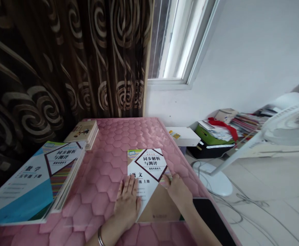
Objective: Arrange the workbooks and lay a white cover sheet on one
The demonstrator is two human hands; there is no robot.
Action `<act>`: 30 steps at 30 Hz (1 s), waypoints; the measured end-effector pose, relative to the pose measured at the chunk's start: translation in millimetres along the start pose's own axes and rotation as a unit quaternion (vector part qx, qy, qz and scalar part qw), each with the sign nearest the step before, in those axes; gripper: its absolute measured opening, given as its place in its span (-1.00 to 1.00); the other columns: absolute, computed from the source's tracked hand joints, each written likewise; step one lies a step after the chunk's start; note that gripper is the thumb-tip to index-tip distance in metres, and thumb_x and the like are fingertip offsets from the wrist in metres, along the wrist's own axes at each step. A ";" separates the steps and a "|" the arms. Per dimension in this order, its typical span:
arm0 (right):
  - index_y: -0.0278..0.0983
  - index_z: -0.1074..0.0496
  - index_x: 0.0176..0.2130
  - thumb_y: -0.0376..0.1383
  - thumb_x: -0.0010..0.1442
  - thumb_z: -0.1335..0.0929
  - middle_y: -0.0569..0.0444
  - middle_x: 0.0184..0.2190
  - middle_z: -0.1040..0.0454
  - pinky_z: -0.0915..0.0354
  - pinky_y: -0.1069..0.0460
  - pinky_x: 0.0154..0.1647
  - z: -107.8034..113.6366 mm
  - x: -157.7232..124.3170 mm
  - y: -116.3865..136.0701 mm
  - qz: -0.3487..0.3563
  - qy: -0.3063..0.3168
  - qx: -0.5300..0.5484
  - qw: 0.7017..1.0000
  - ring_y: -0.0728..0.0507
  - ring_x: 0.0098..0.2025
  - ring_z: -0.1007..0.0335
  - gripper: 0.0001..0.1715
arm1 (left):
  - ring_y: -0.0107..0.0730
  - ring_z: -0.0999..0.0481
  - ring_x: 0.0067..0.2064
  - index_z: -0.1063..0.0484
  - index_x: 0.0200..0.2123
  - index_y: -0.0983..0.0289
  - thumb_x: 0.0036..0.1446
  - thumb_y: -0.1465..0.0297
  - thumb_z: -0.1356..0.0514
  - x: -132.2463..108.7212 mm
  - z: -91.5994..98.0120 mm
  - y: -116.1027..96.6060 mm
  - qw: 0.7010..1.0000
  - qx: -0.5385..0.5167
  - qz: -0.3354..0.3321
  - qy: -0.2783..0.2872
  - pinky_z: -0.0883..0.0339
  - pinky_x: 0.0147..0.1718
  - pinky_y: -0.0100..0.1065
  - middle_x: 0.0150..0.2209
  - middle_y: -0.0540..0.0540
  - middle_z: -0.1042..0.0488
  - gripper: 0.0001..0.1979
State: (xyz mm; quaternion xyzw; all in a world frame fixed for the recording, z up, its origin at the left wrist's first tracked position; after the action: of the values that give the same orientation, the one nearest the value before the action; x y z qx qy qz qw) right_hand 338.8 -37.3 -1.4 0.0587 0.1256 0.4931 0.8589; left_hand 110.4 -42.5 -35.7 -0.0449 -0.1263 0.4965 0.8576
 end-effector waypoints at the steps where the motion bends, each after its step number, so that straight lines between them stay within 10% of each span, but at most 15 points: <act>1: -0.40 -0.32 -0.07 0.06 0.33 -0.04 -0.30 -0.14 -0.51 -0.34 -0.15 -0.18 -1.4 2.7 -2.1 0.002 0.009 0.013 1.000 -0.37 -0.10 -0.49 -0.35 | -0.08 0.15 0.40 0.21 0.39 0.24 0.21 0.39 0.05 -0.2 0.0 0.2 1.000 0.000 0.000 -0.001 0.13 0.32 0.11 0.41 0.10 0.27 -0.30; 15: -0.28 -0.39 0.01 -0.19 0.31 -0.14 -0.07 -0.03 -0.52 -0.30 0.00 -0.07 4.0 16.6 -4.8 0.092 0.026 0.121 0.988 -0.21 0.02 -0.44 -0.58 | -0.14 -0.03 0.36 -0.07 0.33 0.20 0.21 0.36 0.04 7.0 31.4 4.0 0.997 -0.047 0.011 0.059 -0.06 0.26 0.03 0.39 0.12 0.04 -0.40; 18: -0.31 -0.37 0.02 -0.20 0.32 -0.12 -0.10 0.04 -0.48 -0.28 -0.03 -0.02 1.1 17.3 -6.3 0.086 0.036 0.114 0.989 -0.23 0.05 -0.42 -0.57 | -0.08 -0.31 0.21 -0.40 0.12 0.18 0.22 0.44 0.08 9.5 67.7 46.1 0.991 -0.014 0.124 0.036 -0.32 0.07 0.01 0.26 0.21 -0.26 -0.54; 24: -0.32 -0.32 0.07 -0.21 0.33 -0.08 -0.14 0.08 -0.44 -0.26 -0.05 0.00 -3.2 18.0 -7.7 0.091 0.038 0.126 0.987 -0.27 0.09 -0.38 -0.54 | 0.06 -0.48 -0.07 -0.44 -0.01 0.52 0.16 0.52 0.14 -13.5 111.2 147.8 0.949 0.149 0.262 -0.094 -0.41 -0.19 -0.06 -0.13 0.53 -0.46 -0.53; 30: -0.34 -0.32 0.06 -0.20 0.33 -0.09 -0.15 0.05 -0.46 -0.25 -0.05 -0.02 -2.9 17.8 -7.8 0.093 0.042 0.124 0.987 -0.27 0.06 -0.40 -0.54 | -0.06 -0.47 -0.26 -0.48 -0.14 0.42 0.12 0.46 0.08 -19.6 103.8 159.7 0.944 0.160 0.263 -0.117 -0.37 -0.35 -0.18 -0.38 0.35 -0.45 -0.61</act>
State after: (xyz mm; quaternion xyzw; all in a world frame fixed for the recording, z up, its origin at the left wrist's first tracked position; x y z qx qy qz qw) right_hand 353.1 -26.0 -8.7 0.1551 0.2156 0.5535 0.7893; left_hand -60.2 15.9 28.7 0.1199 -0.1286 0.7199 0.6715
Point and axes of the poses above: each hand's wrist, its own x-axis towards the middle knuckle, its own z-axis out of the back of the hand, y = z × x, the point moved 4 cm from there along x, towards the middle knuckle
